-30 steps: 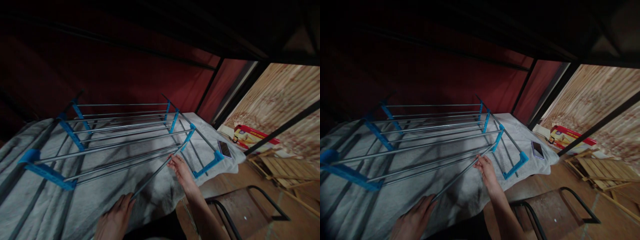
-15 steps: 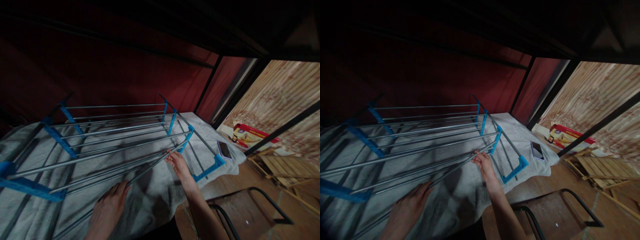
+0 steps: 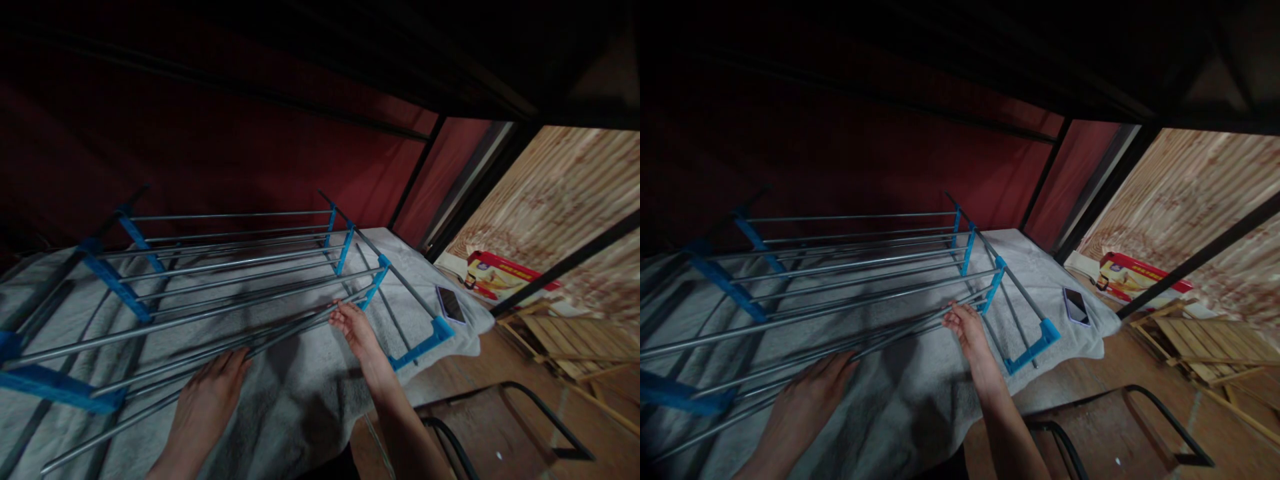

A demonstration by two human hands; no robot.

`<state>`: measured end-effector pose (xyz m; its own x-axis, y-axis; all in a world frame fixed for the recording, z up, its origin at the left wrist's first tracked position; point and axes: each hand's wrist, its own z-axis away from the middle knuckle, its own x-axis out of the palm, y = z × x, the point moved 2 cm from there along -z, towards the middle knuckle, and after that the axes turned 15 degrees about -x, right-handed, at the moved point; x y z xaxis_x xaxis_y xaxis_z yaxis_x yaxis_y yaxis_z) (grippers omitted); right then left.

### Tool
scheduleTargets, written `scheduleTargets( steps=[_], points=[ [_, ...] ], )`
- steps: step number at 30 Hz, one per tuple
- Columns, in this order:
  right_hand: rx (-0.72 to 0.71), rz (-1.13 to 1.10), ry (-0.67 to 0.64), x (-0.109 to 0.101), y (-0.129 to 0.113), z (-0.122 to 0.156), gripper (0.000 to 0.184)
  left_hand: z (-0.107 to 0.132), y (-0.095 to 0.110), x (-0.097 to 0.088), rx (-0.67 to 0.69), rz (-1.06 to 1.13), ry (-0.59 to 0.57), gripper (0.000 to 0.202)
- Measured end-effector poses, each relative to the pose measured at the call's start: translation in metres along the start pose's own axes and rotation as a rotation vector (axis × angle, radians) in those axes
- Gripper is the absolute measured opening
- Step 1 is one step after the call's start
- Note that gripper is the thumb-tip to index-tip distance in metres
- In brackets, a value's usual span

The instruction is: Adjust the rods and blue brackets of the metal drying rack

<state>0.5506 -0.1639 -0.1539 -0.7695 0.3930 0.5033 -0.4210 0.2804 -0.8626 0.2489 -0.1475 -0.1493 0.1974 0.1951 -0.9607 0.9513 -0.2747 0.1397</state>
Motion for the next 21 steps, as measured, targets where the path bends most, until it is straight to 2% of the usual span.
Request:
scheduleTargets(
  steps=[8, 14, 21],
  points=[
    [0.002, -0.04, -0.004, -0.003, 0.003, -0.001, 0.014, -0.011, 0.001, -0.007, -0.017, 0.014, -0.016, 0.041],
    [0.005, -0.046, 0.007, -0.003, 0.001, -0.004, 0.018, -0.018, 0.0, -0.009, 0.026, 0.045, 0.02, 0.043],
    [0.016, -0.083, -0.006, 0.001, 0.003, -0.009, 0.015, -0.025, -0.001, -0.012, 0.052, 0.02, 0.019, 0.044]
  ],
)
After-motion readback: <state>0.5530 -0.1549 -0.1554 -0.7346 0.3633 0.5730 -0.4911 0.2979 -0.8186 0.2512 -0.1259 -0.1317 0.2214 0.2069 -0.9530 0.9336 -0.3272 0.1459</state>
